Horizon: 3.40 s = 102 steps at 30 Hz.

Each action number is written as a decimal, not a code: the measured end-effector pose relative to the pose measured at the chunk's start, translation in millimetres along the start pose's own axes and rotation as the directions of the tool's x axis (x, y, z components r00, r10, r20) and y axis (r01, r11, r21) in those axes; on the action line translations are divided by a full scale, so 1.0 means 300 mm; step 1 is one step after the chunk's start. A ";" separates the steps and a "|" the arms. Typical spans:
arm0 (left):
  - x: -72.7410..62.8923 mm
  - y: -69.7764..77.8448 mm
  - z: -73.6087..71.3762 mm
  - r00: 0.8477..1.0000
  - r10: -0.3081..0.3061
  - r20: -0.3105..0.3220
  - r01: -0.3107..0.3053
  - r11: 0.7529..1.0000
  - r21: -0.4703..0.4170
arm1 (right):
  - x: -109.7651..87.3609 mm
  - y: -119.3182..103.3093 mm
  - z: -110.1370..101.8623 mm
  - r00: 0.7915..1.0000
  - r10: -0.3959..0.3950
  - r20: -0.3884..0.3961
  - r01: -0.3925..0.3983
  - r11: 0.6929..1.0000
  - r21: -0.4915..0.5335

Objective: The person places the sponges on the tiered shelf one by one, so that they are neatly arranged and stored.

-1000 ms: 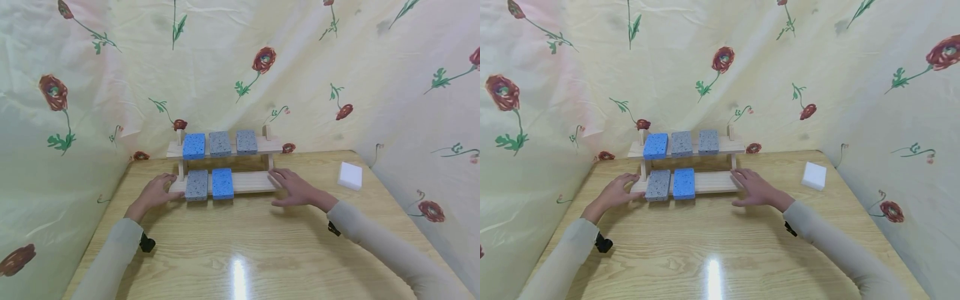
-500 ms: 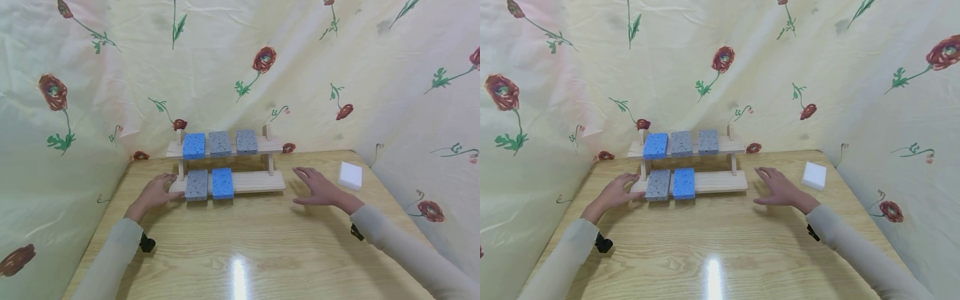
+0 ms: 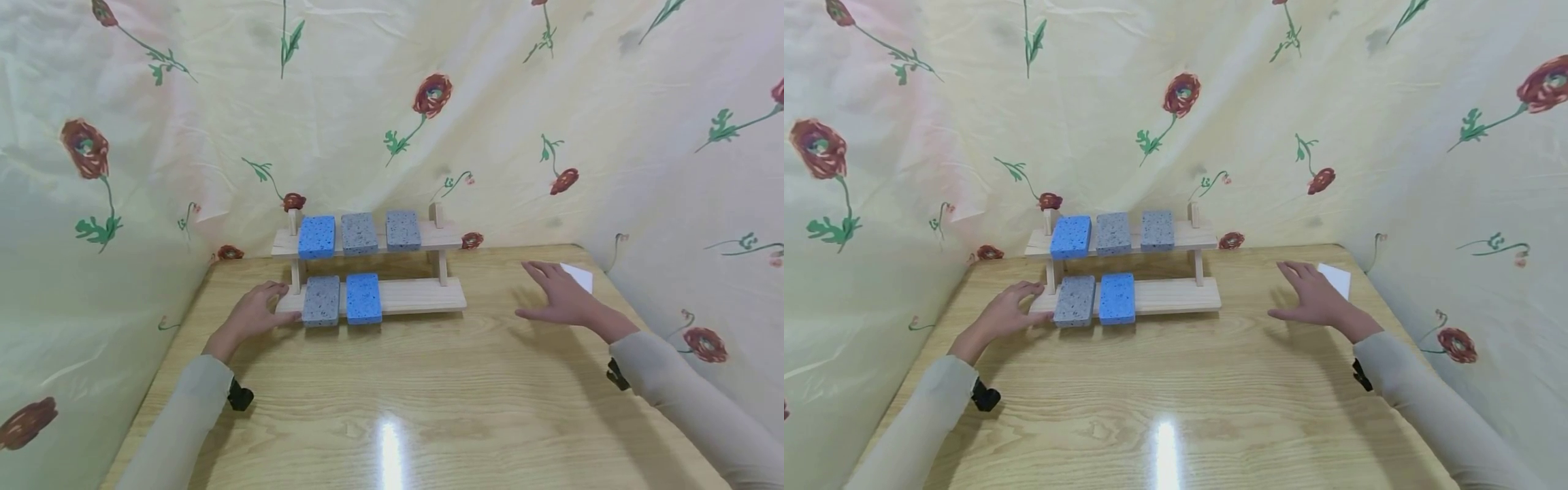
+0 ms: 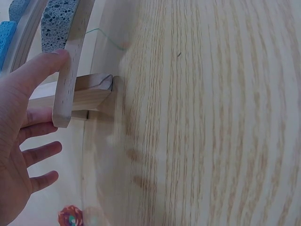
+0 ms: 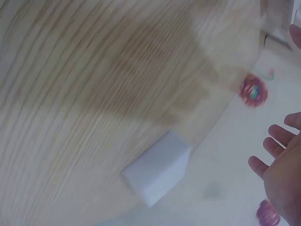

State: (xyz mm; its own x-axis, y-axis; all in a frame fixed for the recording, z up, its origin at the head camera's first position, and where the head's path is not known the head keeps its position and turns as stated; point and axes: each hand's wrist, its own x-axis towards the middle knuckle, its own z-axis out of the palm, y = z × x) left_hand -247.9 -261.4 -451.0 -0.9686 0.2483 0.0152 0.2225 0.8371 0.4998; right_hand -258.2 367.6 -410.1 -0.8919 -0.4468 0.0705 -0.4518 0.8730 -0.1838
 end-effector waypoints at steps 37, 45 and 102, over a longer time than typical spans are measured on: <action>0.004 0.000 -0.002 1.000 -0.022 0.008 0.022 1.000 0.001 | -0.058 0.347 -0.009 0.975 0.219 0.043 -0.220 0.975 0.025; 0.005 0.002 -0.002 1.000 -0.023 0.008 0.023 1.000 0.009 | -0.054 0.386 0.010 0.962 0.258 0.086 -0.262 0.964 0.040; 0.003 0.007 -0.004 1.000 -0.014 0.004 0.014 1.000 -0.025 | -0.046 0.446 0.037 0.970 0.220 0.102 -0.229 0.970 0.085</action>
State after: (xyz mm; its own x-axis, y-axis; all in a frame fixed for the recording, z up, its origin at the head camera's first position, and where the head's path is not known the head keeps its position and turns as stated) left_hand -248.4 -259.8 -448.9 -0.9711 0.2385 0.0043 0.2057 0.8280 0.5216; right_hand -306.1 488.4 -446.5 -0.9625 -0.2613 -0.0724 -0.2322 0.9322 -0.2776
